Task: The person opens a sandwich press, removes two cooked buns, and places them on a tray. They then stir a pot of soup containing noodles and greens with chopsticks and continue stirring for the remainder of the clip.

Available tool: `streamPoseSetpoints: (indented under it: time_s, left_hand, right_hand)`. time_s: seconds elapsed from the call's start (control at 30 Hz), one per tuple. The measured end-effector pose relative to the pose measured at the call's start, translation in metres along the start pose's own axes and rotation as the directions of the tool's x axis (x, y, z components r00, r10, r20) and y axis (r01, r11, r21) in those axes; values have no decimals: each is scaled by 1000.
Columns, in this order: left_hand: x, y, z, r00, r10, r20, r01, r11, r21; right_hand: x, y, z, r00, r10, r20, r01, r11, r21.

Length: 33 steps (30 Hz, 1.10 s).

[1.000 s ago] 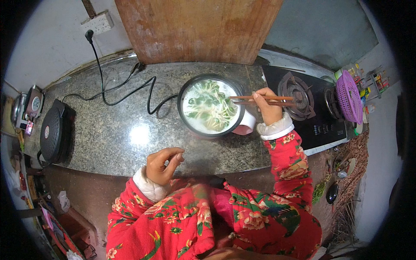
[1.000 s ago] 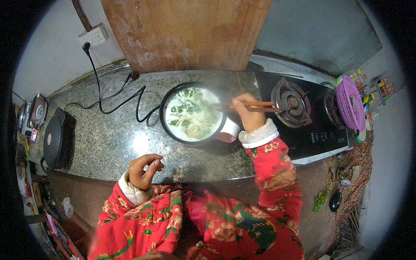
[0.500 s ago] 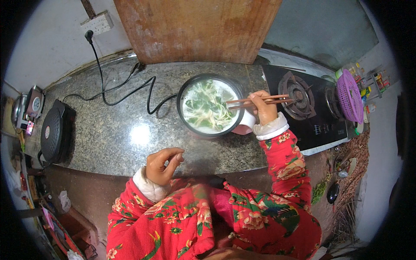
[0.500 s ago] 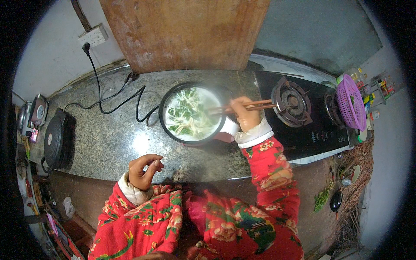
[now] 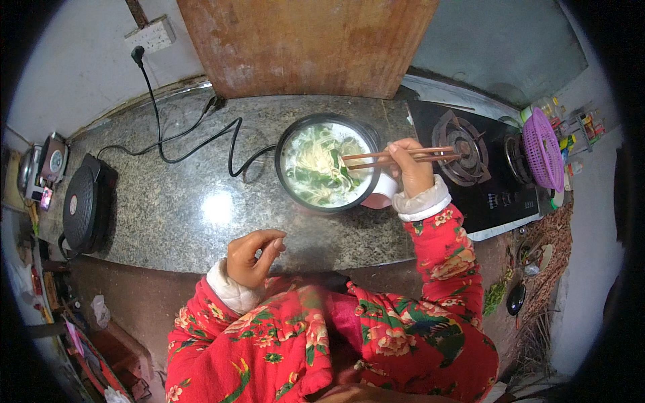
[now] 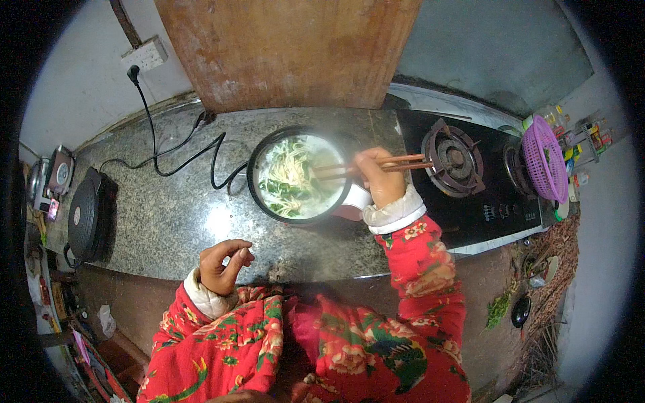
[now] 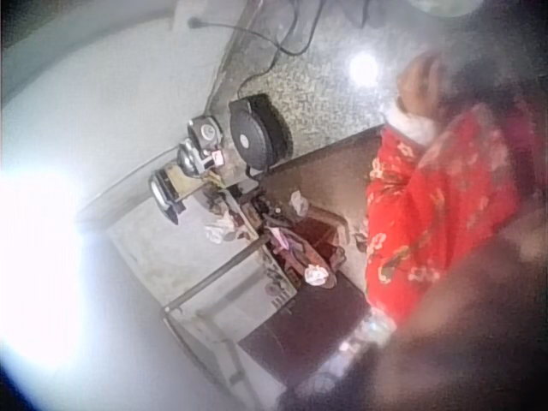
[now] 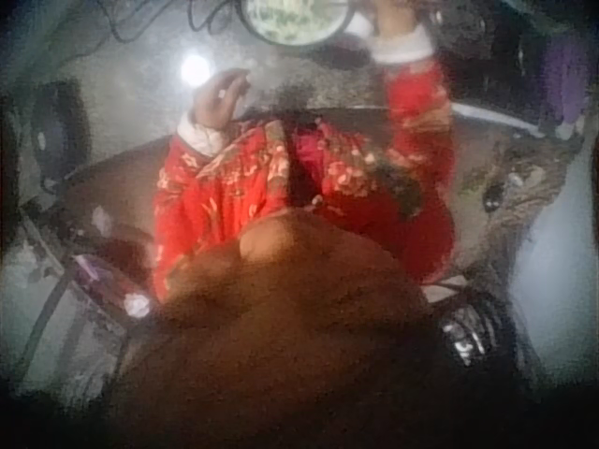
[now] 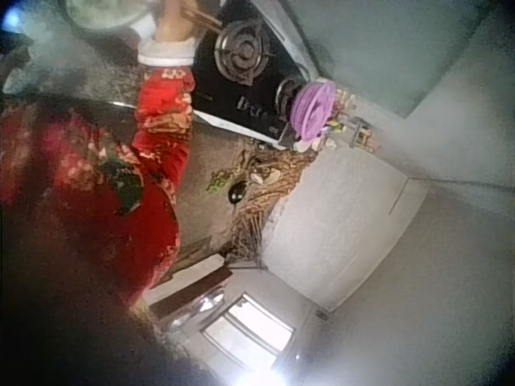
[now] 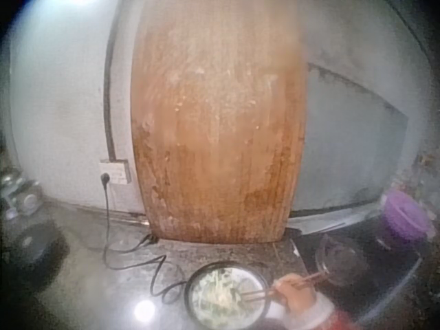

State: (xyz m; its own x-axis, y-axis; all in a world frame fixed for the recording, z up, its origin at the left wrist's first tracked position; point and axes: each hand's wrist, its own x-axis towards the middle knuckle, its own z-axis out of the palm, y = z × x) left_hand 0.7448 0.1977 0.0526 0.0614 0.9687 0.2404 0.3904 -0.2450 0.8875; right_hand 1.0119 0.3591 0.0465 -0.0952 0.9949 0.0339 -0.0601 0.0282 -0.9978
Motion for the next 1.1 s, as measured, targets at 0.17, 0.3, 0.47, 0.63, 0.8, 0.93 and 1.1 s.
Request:
streamPoseSetpoints:
  time_s: [0.17, 0.3, 0.47, 0.63, 0.8, 0.93, 1.1]
  left_hand:
    - [-1, -2, -1, 1000, -19, 0, 19, 1000, -11]
    - [-2, -1, -1, 999, -49, -2, 49, 998, -26]
    - [-1, 2, -1, 999, -52, -5, 52, 998, -27]
    - [1, 2, 1, 1000, 3, 4, -3, 1000, -10]
    - [0, 1, 2, 1000, -23, 8, 23, 1000, -10]
    - [-1, 2, 1, 999, -40, 5, 40, 999, -32]
    - [-2, 4, 0, 998, -61, -1, 61, 998, -29]
  right_hand:
    - [-6, -13, 1, 997, -73, 0, 72, 991, -110]
    - [-15, -35, -8, 988, -151, -22, 145, 972, -187]
    - [-21, -60, -22, 980, -194, -40, 184, 965, -185]
    - [-36, -58, -10, 977, -134, 167, 141, 989, -33]
    - [-42, -39, 13, 957, 52, 284, -53, 999, -4]
    - [-36, -29, 21, 971, 91, 222, -62, 989, -134]
    - [-30, -26, 18, 983, 15, 182, -6, 999, -51]
